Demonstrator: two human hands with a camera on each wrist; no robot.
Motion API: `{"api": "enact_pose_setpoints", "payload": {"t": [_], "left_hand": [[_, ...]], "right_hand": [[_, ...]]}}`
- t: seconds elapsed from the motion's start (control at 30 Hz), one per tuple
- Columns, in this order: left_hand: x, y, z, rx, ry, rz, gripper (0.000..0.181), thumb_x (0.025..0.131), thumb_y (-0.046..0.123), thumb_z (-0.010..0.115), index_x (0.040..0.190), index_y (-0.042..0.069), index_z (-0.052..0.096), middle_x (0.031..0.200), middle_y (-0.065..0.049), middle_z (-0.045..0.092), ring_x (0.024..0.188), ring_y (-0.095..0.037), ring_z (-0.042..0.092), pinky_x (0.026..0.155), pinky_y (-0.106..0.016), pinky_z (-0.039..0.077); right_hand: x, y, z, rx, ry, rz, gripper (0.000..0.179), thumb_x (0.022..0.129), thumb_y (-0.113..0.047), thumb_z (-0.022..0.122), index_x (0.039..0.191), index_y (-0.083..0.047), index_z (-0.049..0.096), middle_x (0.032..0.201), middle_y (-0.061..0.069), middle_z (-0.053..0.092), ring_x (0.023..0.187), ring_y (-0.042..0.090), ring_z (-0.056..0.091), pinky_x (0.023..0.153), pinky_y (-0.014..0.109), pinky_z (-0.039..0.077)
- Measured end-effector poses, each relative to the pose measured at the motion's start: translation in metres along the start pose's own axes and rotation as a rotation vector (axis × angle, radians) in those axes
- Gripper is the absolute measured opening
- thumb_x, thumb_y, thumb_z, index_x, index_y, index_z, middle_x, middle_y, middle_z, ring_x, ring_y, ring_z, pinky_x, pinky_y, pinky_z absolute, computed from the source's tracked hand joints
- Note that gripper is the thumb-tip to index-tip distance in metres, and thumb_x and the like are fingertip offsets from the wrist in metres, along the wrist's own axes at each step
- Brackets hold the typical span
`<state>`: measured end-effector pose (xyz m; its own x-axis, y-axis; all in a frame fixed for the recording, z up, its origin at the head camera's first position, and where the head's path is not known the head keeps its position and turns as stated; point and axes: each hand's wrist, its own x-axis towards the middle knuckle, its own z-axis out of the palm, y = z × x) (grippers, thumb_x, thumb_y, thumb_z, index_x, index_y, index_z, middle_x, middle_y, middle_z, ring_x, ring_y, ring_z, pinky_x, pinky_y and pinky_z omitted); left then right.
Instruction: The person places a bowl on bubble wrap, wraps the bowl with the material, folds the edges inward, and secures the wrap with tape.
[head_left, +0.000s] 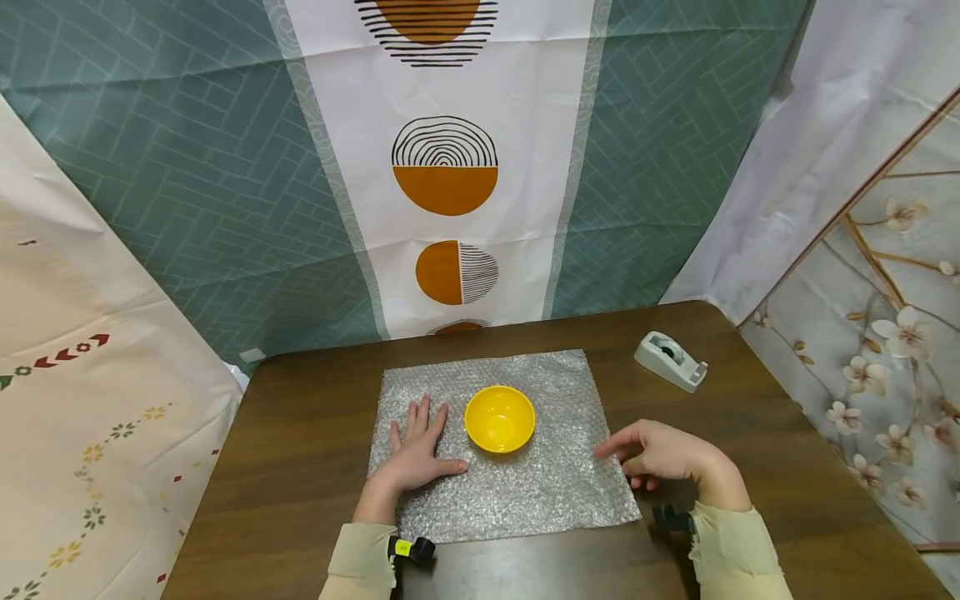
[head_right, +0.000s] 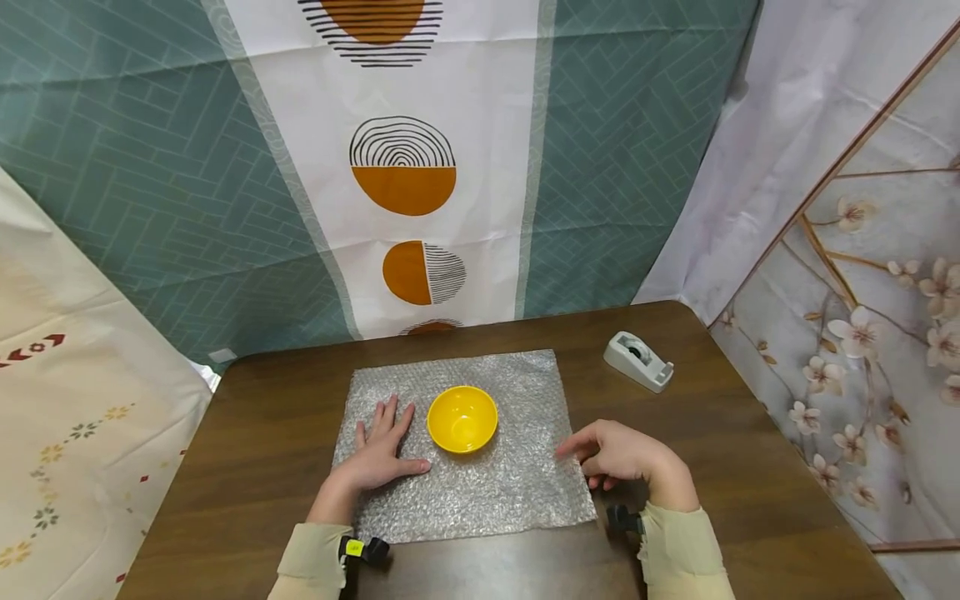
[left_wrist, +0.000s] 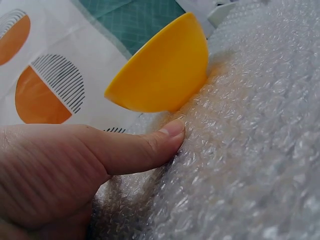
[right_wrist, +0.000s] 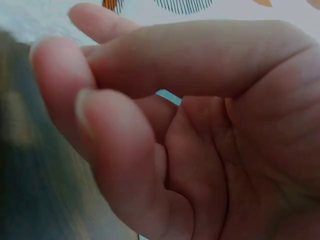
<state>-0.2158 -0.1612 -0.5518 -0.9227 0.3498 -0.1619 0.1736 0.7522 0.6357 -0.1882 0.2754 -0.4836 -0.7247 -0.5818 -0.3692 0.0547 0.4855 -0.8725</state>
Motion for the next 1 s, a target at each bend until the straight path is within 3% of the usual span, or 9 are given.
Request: {"api": "enact_pose_setpoints", "payload": {"t": [0.17,0.33,0.6,0.73,1.0], "left_hand": [[0.002,-0.003,0.004,0.007,0.013,0.0,0.118,0.085,0.064,0.082,0.171,0.008,0.023,0.177,-0.021,-0.008,0.161,-0.044,-0.017,0.118,-0.072,-0.019],[0.004,0.0,0.003,0.013,-0.003,-0.027,0.115,0.086,0.058,0.083,0.171,0.011,0.021,0.177,-0.018,-0.01,0.161,-0.041,-0.018,0.119,-0.07,-0.02],[0.003,-0.001,0.0,0.029,-0.001,-0.038,0.116,0.086,0.057,0.084,0.172,0.012,0.02,0.178,-0.018,-0.01,0.161,-0.041,-0.019,0.118,-0.07,-0.02],[0.004,-0.004,0.002,0.023,0.002,-0.042,0.116,0.085,0.055,0.085,0.171,0.011,0.021,0.177,-0.018,-0.01,0.161,-0.042,-0.018,0.117,-0.072,-0.019],[0.0,0.003,-0.001,0.025,0.008,-0.024,0.118,0.085,0.062,0.083,0.172,0.011,0.022,0.178,-0.02,-0.009,0.161,-0.042,-0.018,0.117,-0.072,-0.021]], "right_hand": [[-0.005,-0.006,0.005,-0.036,-0.001,0.003,0.041,0.099,0.012,0.055,0.131,-0.003,0.076,0.088,0.01,0.067,0.065,0.015,0.057,0.055,0.025,0.05],[-0.004,-0.009,0.004,-0.044,-0.023,-0.059,0.04,0.099,0.014,0.053,0.126,-0.003,0.076,0.1,0.011,0.068,0.07,0.016,0.06,0.061,0.025,0.053],[0.005,-0.004,-0.001,-0.198,0.114,-0.192,0.026,0.096,0.004,0.068,0.116,-0.009,0.08,0.099,-0.002,0.07,0.083,0.011,0.058,0.072,0.025,0.05],[0.005,-0.003,-0.001,-0.205,0.12,-0.21,0.017,0.099,-0.004,0.073,0.112,-0.011,0.081,0.097,-0.006,0.071,0.084,0.01,0.061,0.075,0.026,0.052],[0.008,-0.002,0.0,-0.218,0.178,-0.277,0.011,0.104,-0.017,0.071,0.109,-0.016,0.081,0.102,0.004,0.077,0.09,0.014,0.069,0.081,0.029,0.057]]}}
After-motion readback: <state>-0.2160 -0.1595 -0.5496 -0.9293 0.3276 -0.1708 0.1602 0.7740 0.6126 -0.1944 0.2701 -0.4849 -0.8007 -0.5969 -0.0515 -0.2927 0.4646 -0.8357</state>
